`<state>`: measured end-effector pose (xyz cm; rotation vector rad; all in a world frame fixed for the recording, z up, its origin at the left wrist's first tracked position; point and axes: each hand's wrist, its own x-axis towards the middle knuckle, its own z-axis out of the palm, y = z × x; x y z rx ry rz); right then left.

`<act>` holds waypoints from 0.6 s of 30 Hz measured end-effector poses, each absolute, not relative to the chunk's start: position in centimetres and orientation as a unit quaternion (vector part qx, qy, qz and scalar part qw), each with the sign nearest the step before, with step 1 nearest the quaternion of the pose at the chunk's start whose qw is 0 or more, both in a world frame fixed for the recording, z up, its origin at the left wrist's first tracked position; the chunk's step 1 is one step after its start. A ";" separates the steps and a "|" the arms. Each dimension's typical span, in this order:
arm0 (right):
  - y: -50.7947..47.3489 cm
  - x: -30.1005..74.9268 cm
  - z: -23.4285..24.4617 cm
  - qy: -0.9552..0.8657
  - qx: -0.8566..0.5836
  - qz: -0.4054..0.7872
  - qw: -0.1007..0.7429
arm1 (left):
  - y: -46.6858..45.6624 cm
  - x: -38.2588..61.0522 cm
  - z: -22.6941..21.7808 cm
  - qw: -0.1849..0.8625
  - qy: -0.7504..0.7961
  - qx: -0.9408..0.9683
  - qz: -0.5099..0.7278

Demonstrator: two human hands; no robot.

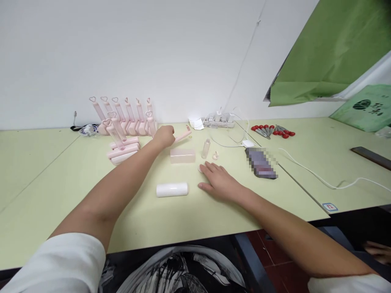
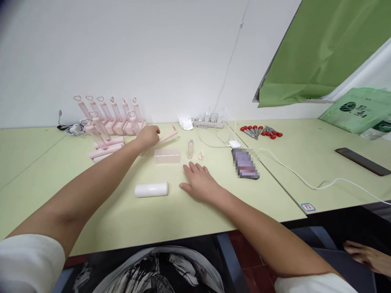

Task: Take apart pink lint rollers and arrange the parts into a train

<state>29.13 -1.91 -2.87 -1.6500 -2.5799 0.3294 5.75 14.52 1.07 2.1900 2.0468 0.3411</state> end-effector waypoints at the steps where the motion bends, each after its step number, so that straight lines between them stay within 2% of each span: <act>1: -1.2 28.9 -2.4 -0.838 -0.530 0.113 0.067 | 14.3 5.6 1.5 0.056 0.676 0.724 0.128; 3: -0.1 28.4 -1.5 -0.814 -0.530 0.166 0.167 | 13.2 5.4 2.3 0.049 0.665 0.726 0.168; 6: 1.2 27.1 -0.1 -0.698 -0.531 0.364 0.315 | 10.2 5.4 3.2 0.049 0.634 0.739 0.223; 8: 2.0 26.1 0.4 -0.599 -0.514 0.476 0.387 | 7.9 5.5 3.3 0.029 0.618 0.751 0.233; 10: 2.5 25.5 0.5 -0.553 -0.500 0.506 0.433 | 5.8 5.3 2.8 -0.012 0.607 0.762 0.224; 14: 3.1 26.0 -0.5 -0.634 -0.479 0.434 0.424 | 3.2 4.3 0.5 -0.034 0.563 0.795 0.224; 18: 2.9 27.2 -1.8 -0.788 -0.482 0.242 0.296 | 2.5 2.6 -1.8 0.078 0.510 0.824 0.234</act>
